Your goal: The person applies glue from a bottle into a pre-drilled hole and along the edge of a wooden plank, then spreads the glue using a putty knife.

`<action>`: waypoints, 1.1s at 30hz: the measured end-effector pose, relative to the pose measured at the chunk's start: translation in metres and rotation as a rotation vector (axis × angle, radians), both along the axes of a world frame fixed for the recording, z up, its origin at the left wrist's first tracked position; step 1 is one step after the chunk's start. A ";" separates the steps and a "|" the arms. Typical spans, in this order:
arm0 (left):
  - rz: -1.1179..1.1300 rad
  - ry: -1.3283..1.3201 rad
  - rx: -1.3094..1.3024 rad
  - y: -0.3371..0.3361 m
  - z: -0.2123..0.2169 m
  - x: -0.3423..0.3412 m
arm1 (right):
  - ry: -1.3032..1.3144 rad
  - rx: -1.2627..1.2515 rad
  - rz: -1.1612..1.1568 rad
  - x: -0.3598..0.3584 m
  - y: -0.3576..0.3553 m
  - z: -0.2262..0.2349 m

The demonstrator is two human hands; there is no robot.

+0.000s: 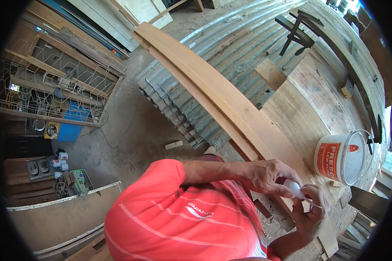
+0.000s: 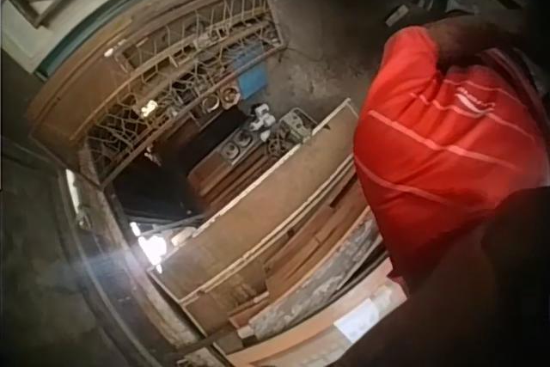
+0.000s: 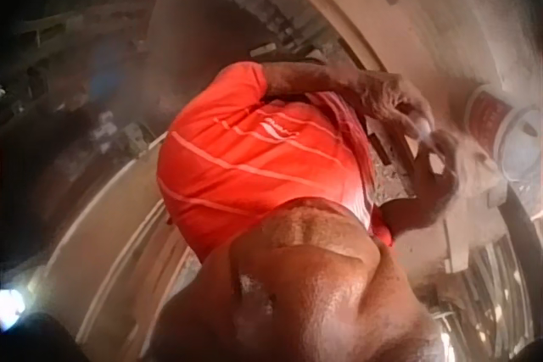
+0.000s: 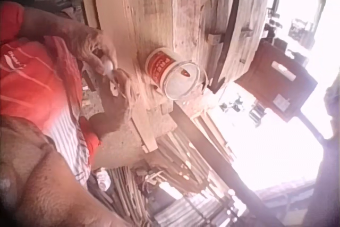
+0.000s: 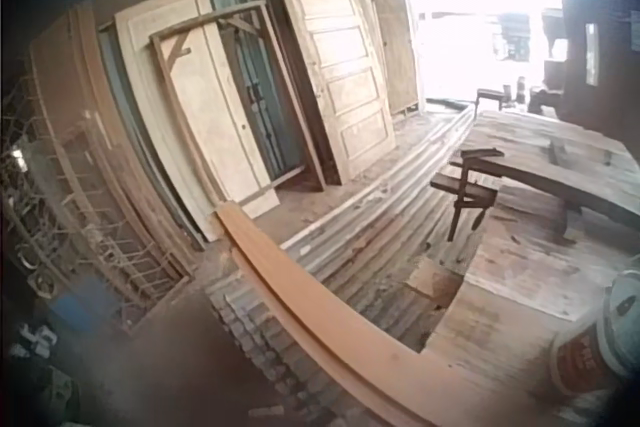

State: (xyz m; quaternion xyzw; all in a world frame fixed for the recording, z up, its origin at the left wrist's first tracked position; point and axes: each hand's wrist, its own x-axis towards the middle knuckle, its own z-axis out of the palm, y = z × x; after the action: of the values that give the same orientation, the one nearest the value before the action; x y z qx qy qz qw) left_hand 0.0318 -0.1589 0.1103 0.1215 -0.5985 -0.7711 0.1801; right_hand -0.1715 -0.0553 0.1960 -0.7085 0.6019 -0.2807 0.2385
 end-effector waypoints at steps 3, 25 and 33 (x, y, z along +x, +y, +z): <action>-0.020 0.098 0.140 0.000 -0.018 0.005 | -0.077 0.001 -0.121 0.013 0.006 -0.022; 0.400 -0.597 0.345 -0.056 -0.131 0.247 | -0.273 0.111 -0.458 0.145 -0.062 -0.138; 0.906 -0.173 0.654 -0.076 -0.163 0.231 | -0.417 0.055 -0.607 0.152 -0.069 -0.140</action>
State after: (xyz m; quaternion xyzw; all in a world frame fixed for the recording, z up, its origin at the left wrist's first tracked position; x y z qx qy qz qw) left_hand 0.2628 -0.2344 -0.0522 0.4783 -0.2291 -0.7494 0.3964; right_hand -0.0200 -0.1246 0.0559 -0.4185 0.7305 -0.4608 0.2808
